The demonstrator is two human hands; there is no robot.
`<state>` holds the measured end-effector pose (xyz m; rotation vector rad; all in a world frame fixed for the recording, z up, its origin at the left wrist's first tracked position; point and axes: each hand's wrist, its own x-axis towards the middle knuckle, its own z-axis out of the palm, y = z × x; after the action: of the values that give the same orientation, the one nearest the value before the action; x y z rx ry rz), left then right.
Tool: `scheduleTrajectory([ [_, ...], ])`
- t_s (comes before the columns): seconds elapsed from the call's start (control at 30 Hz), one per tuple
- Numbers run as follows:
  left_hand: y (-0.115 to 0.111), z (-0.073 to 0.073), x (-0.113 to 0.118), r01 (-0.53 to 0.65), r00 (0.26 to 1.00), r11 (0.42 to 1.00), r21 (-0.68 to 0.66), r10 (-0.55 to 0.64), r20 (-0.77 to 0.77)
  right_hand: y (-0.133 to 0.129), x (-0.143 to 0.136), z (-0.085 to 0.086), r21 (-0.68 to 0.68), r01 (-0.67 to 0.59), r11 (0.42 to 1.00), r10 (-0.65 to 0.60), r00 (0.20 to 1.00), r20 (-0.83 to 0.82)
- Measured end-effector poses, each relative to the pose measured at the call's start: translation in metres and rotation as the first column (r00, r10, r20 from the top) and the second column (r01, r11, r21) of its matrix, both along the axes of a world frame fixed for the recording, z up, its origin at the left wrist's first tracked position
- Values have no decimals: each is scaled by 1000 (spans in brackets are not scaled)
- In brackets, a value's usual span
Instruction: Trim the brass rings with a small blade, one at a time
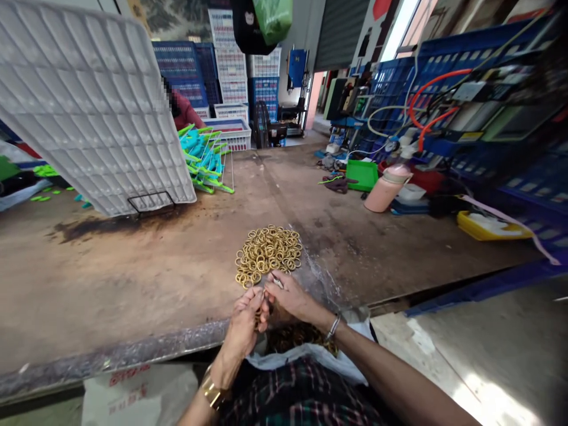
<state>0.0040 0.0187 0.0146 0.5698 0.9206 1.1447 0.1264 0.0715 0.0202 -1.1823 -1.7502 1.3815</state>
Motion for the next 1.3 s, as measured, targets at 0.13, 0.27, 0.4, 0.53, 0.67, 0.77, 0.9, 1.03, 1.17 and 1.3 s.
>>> scheduleTrajectory([
  [0.13, -1, 1, 0, 5, 1000, 1000, 0, -5, 9, 0, -2, -2, -23, -11, 1000, 10, 999, -49],
  [0.27, -2, 2, 0, -19, 1000, 1000, 5, 19, 8, 2, -1, -4, -30, 14, 999, -16, 998, -56],
  [0.4, -2, 1, 1, -58, 998, 998, 9, 58, -8, 2, 5, -1, 131, 61, 989, -80, 986, 144],
  [0.53, 0, -1, 1, -71, 996, 997, 29, 72, -58, -3, 10, -3, 325, -131, 937, -16, 911, 412],
  [0.67, 0, -3, 0, -72, 990, 995, 68, 79, -115, -8, 8, -7, 360, -258, 897, -28, 779, 626],
  [0.77, 0, -5, -1, -55, 984, 993, 100, 71, -162, -8, 6, -6, 334, -299, 894, -26, 709, 705],
  [0.9, -1, -9, -2, -39, 973, 992, 120, 65, -220, -7, 4, 0, 286, -323, 902, 1, 663, 748],
  [1.03, -3, -12, -5, -18, 936, 989, 145, 67, -345, -8, 2, 6, 245, -346, 906, 32, 633, 774],
  [1.17, -9, -6, -6, 6, 909, 993, 117, 43, -415, -6, 4, 4, 216, -355, 910, 33, 581, 813],
  [1.3, -18, 5, -1, 64, 965, 992, 106, -35, -259, 2, 8, -4, 215, -300, 929, -29, 522, 853],
])
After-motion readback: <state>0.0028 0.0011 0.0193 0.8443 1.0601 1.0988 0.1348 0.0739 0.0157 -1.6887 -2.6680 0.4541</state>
